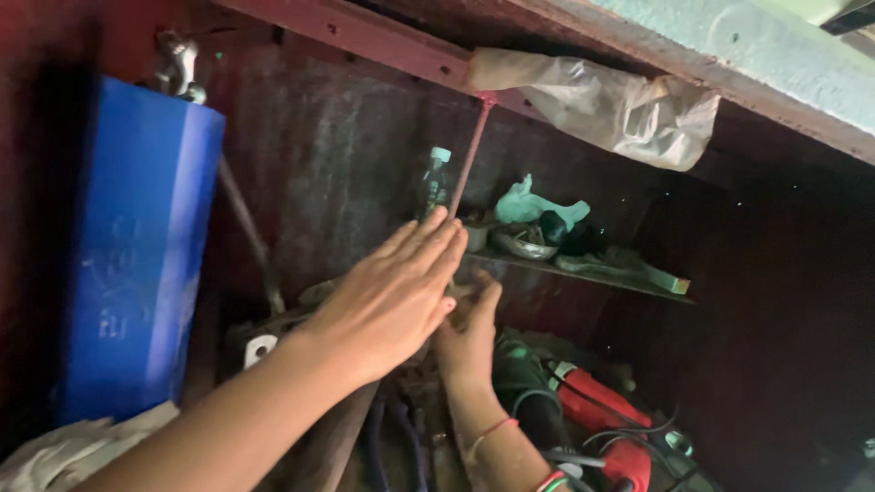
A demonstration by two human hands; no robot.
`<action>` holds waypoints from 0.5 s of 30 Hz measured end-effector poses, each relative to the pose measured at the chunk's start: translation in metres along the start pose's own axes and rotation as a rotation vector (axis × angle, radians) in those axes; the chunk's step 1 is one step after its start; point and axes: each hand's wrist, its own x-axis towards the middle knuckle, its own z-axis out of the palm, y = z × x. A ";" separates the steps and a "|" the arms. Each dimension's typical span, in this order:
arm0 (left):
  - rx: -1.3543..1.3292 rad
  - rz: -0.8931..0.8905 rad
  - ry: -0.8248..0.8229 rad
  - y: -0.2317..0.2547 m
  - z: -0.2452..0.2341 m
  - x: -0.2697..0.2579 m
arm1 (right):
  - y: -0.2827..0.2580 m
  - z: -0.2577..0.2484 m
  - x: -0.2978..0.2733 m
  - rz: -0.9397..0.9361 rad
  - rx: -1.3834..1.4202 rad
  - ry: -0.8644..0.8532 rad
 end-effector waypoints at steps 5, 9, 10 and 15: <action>-0.032 0.028 0.049 0.009 0.023 0.028 | -0.012 -0.042 0.046 -0.264 -0.179 0.029; 0.021 0.036 0.040 0.009 0.034 0.043 | -0.035 -0.054 0.075 -0.414 -0.380 0.063; 0.057 0.036 0.035 0.007 0.036 0.047 | -0.039 -0.054 0.084 -0.429 -0.416 0.051; 0.200 0.013 0.052 0.003 0.040 0.059 | -0.023 -0.042 0.147 -0.150 -0.553 0.053</action>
